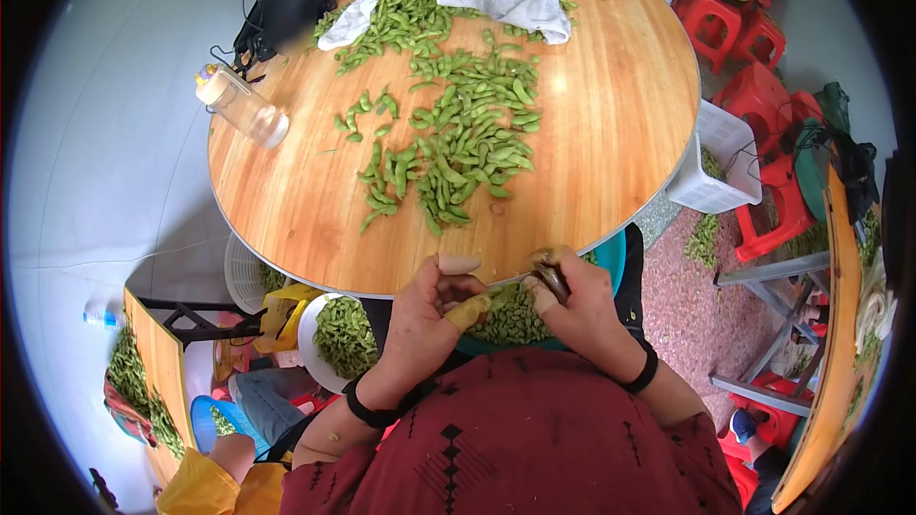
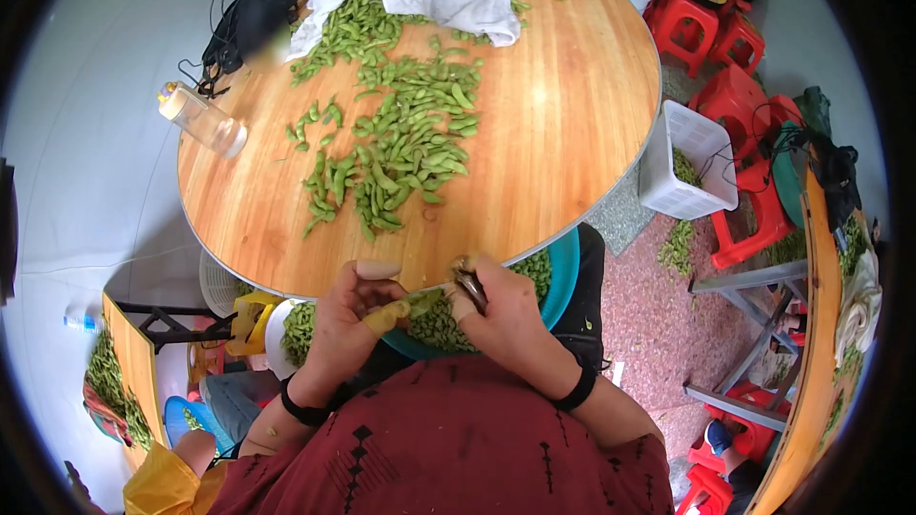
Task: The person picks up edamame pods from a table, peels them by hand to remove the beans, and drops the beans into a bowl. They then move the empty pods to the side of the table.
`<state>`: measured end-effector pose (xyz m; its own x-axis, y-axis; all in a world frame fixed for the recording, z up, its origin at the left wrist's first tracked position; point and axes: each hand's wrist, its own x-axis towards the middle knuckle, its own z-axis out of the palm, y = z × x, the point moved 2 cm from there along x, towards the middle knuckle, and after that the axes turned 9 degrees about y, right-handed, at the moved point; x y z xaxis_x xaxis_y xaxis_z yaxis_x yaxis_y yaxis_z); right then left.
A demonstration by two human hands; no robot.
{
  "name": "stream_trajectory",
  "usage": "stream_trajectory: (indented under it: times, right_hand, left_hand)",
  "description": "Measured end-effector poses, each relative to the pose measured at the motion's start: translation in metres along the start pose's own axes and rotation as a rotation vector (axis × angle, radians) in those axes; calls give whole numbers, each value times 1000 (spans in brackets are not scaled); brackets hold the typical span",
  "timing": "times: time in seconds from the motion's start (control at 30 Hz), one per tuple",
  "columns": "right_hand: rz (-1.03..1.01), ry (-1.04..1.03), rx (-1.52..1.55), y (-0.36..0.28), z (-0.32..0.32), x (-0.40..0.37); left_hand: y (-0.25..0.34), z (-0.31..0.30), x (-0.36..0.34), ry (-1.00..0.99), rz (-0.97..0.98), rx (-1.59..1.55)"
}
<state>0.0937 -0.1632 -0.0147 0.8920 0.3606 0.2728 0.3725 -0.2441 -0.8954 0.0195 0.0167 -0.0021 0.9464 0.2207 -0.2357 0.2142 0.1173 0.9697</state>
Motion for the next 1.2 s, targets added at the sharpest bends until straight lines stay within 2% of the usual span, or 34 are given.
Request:
stream_trajectory:
  times: [0.07, 0.13, 0.27, 0.37, 0.47, 0.53, 0.57, 0.63, 0.67, 0.73, 0.77, 0.83, 0.93, 0.97, 1.0, 1.03, 1.1, 1.17, 1.2]
  right_hand:
    - [-45, 62, -3, -11, -3, 0]
    - [-194, -28, 52, -18, 1, -2]
    - [-141, -73, 52, -14, 5, 1]
    - [-77, -102, 62, -8, 10, 0]
    - [44, -135, 120, 1, 10, -1]
    - [145, -60, 123, 0, 7, 0]
    - [142, -65, 124, -3, 6, -1]
    - [-18, -62, 160, -11, 4, -5]
    - [-17, -61, 159, -11, 5, -5]
    - [-154, -42, 93, -12, 7, -6]
    - [-154, -41, 91, -14, 6, -5]
    - [4, -94, 148, -17, 5, -5]
    - [116, -156, 265, -16, 8, -8]
    - [114, -160, 268, -16, 9, -9]
    - [12, -129, 145, -16, 11, -8]
    - [-95, -97, 26, -18, 13, -8]
    - [-98, -106, 49, -18, 17, -7]
    - [-98, -117, 67, -18, 14, -5]
    - [-61, -239, 51, -18, 10, -4]
  left_hand:
    - [-2, -2, 1, 58, 31, 52]
    - [1, 2, -2, 42, 50, 57]
    - [6, 5, -5, -57, 112, 74]
    - [12, 8, -8, -61, 74, 182]
    - [9, 8, -5, -57, 65, 164]
    - [6, 6, -3, -17, 94, 170]
    - [5, 4, -2, 22, 123, 175]
    - [0, 3, 0, 37, 140, 163]
    - [-1, 3, 0, 46, 156, 150]
    - [1, 6, -2, 40, 137, 132]
    - [2, 7, -2, 38, 119, 115]
    - [0, 7, -2, 23, 107, 50]
    - [-3, 7, -4, 8, 86, -20]
    - [-4, 7, -5, 7, 77, -24]
    - [-4, 8, -6, 17, 80, -22]
    - [-3, 10, -8, 7, 99, 20]
    - [4, 6, -13, 11, 119, 68]
    - [18, 1, -21, 27, 85, 319]
    - [25, -11, -24, 38, 87, 322]
